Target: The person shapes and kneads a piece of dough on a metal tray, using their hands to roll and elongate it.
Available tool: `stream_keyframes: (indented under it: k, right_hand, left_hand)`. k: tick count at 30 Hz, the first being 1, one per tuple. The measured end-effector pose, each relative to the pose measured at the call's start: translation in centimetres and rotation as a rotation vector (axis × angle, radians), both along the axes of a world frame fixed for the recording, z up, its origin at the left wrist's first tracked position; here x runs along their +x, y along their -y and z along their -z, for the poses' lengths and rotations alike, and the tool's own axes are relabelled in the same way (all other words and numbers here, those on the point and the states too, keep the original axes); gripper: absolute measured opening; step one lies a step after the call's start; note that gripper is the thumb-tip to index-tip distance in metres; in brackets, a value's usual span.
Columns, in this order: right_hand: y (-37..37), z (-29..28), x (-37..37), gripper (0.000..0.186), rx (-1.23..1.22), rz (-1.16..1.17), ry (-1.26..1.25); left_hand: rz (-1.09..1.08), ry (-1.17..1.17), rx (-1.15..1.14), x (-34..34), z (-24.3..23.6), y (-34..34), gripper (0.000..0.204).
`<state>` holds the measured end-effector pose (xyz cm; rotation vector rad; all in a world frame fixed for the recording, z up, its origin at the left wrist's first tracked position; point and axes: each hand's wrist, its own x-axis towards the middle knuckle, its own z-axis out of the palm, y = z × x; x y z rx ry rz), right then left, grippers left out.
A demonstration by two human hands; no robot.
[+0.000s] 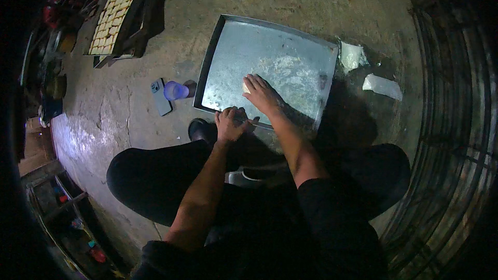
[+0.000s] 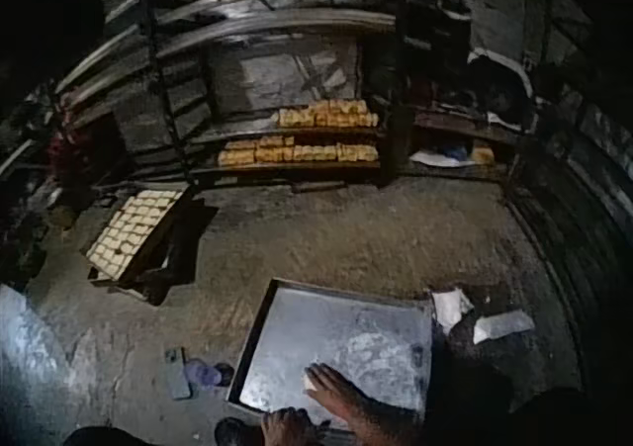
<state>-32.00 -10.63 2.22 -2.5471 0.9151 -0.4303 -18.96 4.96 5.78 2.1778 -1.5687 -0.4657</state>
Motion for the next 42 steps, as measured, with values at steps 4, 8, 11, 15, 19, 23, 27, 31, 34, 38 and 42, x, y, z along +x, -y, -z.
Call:
stream_keyframes:
  k: [4, 8, 11, 15, 19, 23, 27, 31, 34, 38, 42]
  right_hand:
    - [0.5, -0.9, 0.1, 0.053, 0.128, -0.038, 0.031]
    - [2.3, -1.4, 0.3, 0.047, 0.287, 0.308, 0.235]
    - [3.9, -0.9, 1.3, 0.046, 0.217, 0.493, 0.354]
    - [5.1, -0.2, 1.2, 0.049, 0.012, 0.256, 0.148]
    - [3.6, 0.4, 1.5, 0.051, 0.018, 0.096, 0.019]
    - [-1.0, -0.4, 2.5, 0.054, 0.029, -0.196, 0.007]
    - [-2.4, -0.8, 1.2, 0.062, -0.024, -0.279, -0.024]
    - [-0.8, -0.3, -1.6, 0.066, -0.049, -0.309, -0.11]
    - [-0.5, -1.1, -2.9, 0.057, 0.099, 0.016, 0.089]
    - [0.8, -4.3, -2.9, 0.054, 0.512, 0.593, 0.376]
    - [1.5, -9.3, -0.8, 0.065, 1.317, 0.578, 1.173]
  left_hand:
    - [0.098, -0.076, 0.144, 0.7, -0.3, -0.5, 0.057]
    - [0.034, -0.122, 0.177, 0.1, -0.5, 0.0, 0.061]
    - [0.032, -0.141, 0.226, -0.4, -1.0, 0.4, 0.068]
    - [0.024, -0.044, 0.194, -0.7, -0.7, 0.4, 0.072]
    - [0.027, -0.073, 0.234, -0.9, -0.8, 0.6, 0.076]
    - [0.025, 0.008, 0.216, -0.7, -0.4, -0.1, 0.079]
    - [0.037, -0.02, 0.145, -0.7, -0.4, -0.6, 0.08]
    - [0.039, -0.084, 0.154, -0.5, -0.9, 0.1, 0.079]
    - [0.007, -0.091, 0.209, -1.0, -1.7, 0.4, 0.072]
    - [-0.36, -0.461, 0.023, -0.8, 0.2, 3.8, 0.063]
    - [-0.59, -0.852, -0.168, 1.7, -0.1, 9.0, 0.058]
